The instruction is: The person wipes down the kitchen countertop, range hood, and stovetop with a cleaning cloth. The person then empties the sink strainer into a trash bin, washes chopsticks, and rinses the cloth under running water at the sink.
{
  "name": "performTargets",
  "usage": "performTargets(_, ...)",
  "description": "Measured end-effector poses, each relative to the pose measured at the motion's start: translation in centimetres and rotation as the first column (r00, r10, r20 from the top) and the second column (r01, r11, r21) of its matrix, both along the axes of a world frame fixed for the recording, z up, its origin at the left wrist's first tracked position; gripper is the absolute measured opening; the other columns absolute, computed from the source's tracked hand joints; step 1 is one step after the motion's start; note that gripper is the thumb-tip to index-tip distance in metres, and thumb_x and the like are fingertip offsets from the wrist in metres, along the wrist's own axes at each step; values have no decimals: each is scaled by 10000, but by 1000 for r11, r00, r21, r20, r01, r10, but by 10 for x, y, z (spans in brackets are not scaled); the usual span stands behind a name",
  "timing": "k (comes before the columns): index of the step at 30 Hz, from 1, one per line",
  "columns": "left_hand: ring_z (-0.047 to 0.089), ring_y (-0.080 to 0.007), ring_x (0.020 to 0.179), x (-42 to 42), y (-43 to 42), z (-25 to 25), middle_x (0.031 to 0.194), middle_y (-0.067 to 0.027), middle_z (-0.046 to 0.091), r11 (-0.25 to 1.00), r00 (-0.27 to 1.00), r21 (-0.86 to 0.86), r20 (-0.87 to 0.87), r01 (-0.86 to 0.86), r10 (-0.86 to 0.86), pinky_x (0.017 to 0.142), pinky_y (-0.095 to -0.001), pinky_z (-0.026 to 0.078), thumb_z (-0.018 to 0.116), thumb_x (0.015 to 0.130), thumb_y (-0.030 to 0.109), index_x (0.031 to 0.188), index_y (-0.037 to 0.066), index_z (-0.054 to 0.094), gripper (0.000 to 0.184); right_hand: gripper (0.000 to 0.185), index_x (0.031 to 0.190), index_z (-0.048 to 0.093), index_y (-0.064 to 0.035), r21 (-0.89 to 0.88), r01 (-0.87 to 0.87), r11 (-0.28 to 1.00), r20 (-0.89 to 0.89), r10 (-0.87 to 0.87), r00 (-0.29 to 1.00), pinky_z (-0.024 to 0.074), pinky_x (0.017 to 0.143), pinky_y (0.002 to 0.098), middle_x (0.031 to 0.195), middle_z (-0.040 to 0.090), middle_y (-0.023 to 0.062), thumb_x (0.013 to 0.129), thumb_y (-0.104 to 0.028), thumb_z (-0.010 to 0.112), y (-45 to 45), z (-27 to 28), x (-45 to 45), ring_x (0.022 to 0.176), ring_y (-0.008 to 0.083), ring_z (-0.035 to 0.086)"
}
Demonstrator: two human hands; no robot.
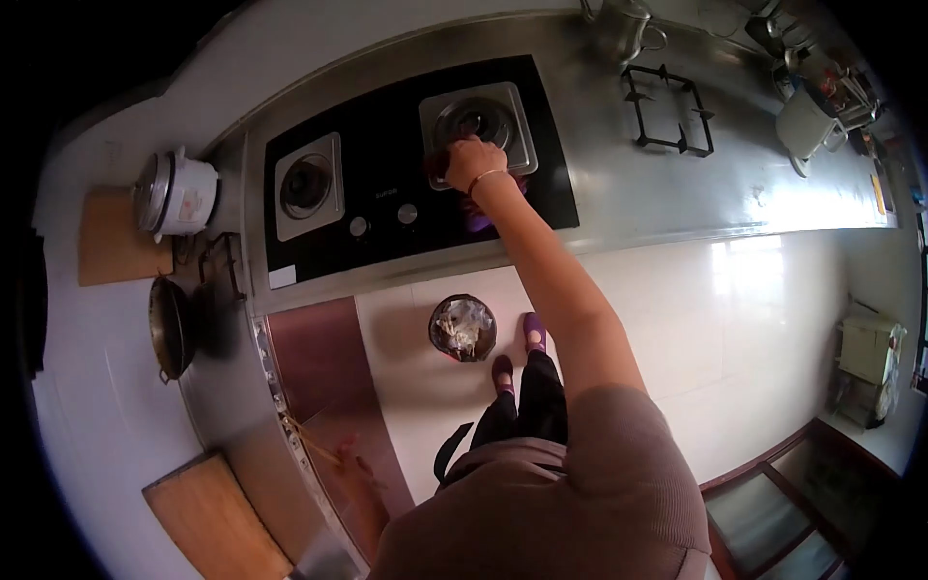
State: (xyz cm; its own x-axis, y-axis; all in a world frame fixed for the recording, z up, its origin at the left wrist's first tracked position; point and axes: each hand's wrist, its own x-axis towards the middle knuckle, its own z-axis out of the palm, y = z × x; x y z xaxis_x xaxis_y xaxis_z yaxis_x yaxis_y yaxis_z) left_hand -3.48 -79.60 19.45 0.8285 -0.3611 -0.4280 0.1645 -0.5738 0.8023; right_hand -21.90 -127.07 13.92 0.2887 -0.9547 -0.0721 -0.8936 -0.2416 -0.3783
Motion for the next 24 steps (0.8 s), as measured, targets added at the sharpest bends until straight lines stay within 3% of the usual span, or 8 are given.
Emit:
performTargets(2, 312, -9, 366, -8, -8, 9, 566, 26, 491, 999, 998, 39, -59, -8, 10, 321, -191, 202, 478, 897, 161, 926, 48, 599, 168, 222, 935, 638, -156, 23, 26, 999, -32, -25, 999, 485, 745, 418, 1089, 552, 124, 752, -177, 513, 14, -45, 5, 949, 327, 567)
performTargets(4, 308, -9, 362, -9, -8, 2, 545, 31, 463, 999, 1000, 33, -22, -12, 13, 320, -191, 197, 478, 898, 168, 927, 48, 600, 173, 211, 905, 639, -174, -201, -62, 978, -60, 51, 997, 487, 708, 393, 1069, 518, 92, 727, -154, 528, 50, -59, 17, 941, 316, 540)
performTargets(6, 303, -9, 359, -13, -6, 1, 525, 37, 435, 999, 1000, 28, 8, -17, 17, 319, -192, 191, 477, 899, 174, 929, 49, 601, 179, 211, 878, 637, -182, -238, -180, 955, -39, 175, 984, 484, 681, 365, 982, 515, 75, 698, -132, 539, 92, -76, 31, 908, 297, 524)
performTargets(8, 311, -12, 359, -12, -10, 4, 589, 10, 517, 996, 999, 70, 2, 48, -48, 315, -189, 207, 475, 900, 181, 939, 36, 600, 195, 231, 900, 643, -190, -71, -254, 965, 12, 255, 967, 487, 709, 378, 1016, 525, 75, 692, -137, 558, 133, -74, 42, 925, 293, 532)
performTargets(11, 313, -15, 357, -18, -30, 18, 587, 11, 519, 1000, 1000, 10, -13, -17, 18, 312, -191, 215, 472, 900, 180, 944, 29, 601, 203, 171, 831, 657, -141, 91, -429, 899, 112, 419, 901, 501, 713, 343, 990, 566, 82, 675, -147, 586, 165, -61, 38, 877, 254, 566)
performTargets(16, 315, -16, 356, -16, -27, 6, 589, 7, 523, 998, 1000, -61, 19, 10, -9, 310, -192, 221, 468, 900, 176, 937, 24, 602, 206, 153, 820, 664, -136, -51, -275, 960, 35, 277, 960, 495, 715, 336, 975, 576, 63, 691, -149, 584, 95, -3, 8, 899, 245, 562)
performTargets(21, 315, -16, 358, -30, -45, 16, 613, -2, 542, 1000, 1000, -7, 20, 14, -14, 314, -189, 223, 471, 896, 170, 941, 20, 601, 203, 181, 864, 653, -124, -150, -317, 936, -86, 307, 948, 488, 752, 343, 1053, 549, 76, 714, -100, 554, 40, -55, -5, 943, 258, 556)
performTargets(24, 318, -13, 367, -37, -47, 14, 609, 4, 535, 999, 999, 5, -16, -50, 50, 320, -186, 222, 473, 894, 167, 942, 20, 603, 202, 213, 897, 649, -120, -97, -204, 974, -63, 198, 978, 493, 747, 356, 1067, 536, 80, 703, -105, 563, 52, -60, -14, 934, 259, 561)
